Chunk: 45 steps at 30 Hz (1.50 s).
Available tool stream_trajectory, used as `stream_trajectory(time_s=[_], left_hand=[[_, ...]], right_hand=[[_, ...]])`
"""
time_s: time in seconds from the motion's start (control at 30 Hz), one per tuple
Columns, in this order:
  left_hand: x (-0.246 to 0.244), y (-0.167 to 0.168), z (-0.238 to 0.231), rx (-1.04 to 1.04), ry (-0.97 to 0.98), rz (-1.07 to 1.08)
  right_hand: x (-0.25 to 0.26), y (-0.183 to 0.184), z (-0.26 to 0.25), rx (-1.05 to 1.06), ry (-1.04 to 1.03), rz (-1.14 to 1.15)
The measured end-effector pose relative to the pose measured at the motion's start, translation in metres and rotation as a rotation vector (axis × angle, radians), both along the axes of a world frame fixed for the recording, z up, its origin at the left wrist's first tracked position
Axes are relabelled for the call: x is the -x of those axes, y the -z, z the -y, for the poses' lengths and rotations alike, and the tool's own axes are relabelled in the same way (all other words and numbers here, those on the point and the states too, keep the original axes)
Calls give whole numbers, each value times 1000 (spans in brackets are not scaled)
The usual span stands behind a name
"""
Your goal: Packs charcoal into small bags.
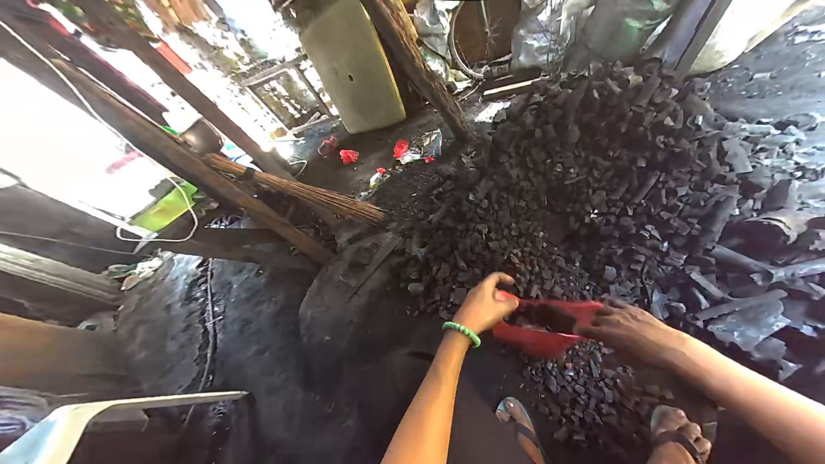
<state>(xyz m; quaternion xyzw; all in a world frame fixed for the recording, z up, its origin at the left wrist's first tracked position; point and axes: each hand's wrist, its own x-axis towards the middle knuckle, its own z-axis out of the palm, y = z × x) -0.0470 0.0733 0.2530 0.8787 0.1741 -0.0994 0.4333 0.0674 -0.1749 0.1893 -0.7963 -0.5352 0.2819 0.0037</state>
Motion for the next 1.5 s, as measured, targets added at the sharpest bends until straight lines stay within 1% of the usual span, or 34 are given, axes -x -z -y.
stream_trajectory(time_s=[0.03,0.07,0.1,0.13,0.2,0.23,0.27,0.3,0.33,0.37,0.4,0.43,0.47,0.5,0.53,0.6,0.67,0.7,0.73,0.77,0.8,0.87,0.93,1.0,1.03,1.1,1.17,1.23,1.27,1.3,1.33,1.37,1.43,1.5], left_hand=[[0,2,4,-187,65,-135],[1,5,10,-339,122,-284],[3,7,17,-468,169,-425],[5,9,23,-565,191,-520],[8,6,30,-672,196,-648],[5,1,32,-668,226,-716],[1,-5,32,-620,259,-728],[-4,-11,32,-514,287,-664],[-8,-14,32,-339,299,-524],[-8,-17,36,-93,263,-353],[-7,-21,45,203,172,-191],[-6,-25,54,482,78,-76],[-7,-27,61,695,4,-5],[-9,-30,65,825,-50,27],[-10,-30,64,907,-70,34],[-5,-31,60,964,-3,3],[6,-33,63,902,65,-2],[9,-34,67,816,84,19],[11,-36,73,691,89,59],[11,-37,78,561,102,96],[9,-33,82,473,112,131],[4,-14,93,374,50,260],[1,5,103,307,-36,395],[5,22,109,183,-79,456],[8,27,109,126,-77,455],[16,34,104,123,-72,445],[24,38,95,254,-68,375],[32,39,89,480,-74,283],[36,39,88,579,-66,259],[40,37,88,628,-44,257],[41,34,89,620,-9,271],[41,30,91,553,30,298],[41,22,100,292,74,412],[40,23,115,-49,71,639]], right_hand=[[2,0,6,27,-7,48],[4,3,12,-21,-28,100],[6,4,16,-116,-60,150],[10,2,17,-219,-97,195],[23,-6,13,-504,-185,349],[30,-14,7,-658,-218,422],[37,-23,-1,-805,-236,482],[44,-32,-10,-918,-234,495],[50,-42,-18,-999,-213,454],[54,-53,-25,-1057,-169,363],[56,-65,-31,-1103,-105,255],[55,-80,-33,-1114,-24,134],[49,-94,-33,-1111,65,64],[40,-105,-30,-1105,161,52],[27,-113,-26,-1080,251,84],[-1,-115,-11,-995,352,241],[-24,-99,3,-911,410,313],[-31,-85,7,-879,449,277],[-33,-69,10,-867,496,191],[-31,-53,11,-884,543,77],[-26,-40,12,-891,604,-91],[-4,-19,10,-888,709,-460],[26,-17,2,-896,837,-733],[51,-25,-7,-879,903,-887],[56,-28,-10,-857,886,-908],[54,-26,-11,-793,830,-910],[43,-23,-8,-705,790,-873],[31,-21,0,-646,704,-674],[26,-15,5,-676,645,-547],[25,-9,10,-746,594,-479],[25,-4,14,-826,568,-515],[28,-1,17,-895,574,-653],[34,2,22,-972,609,-951],[36,0,23,-1018,688,-1037]])
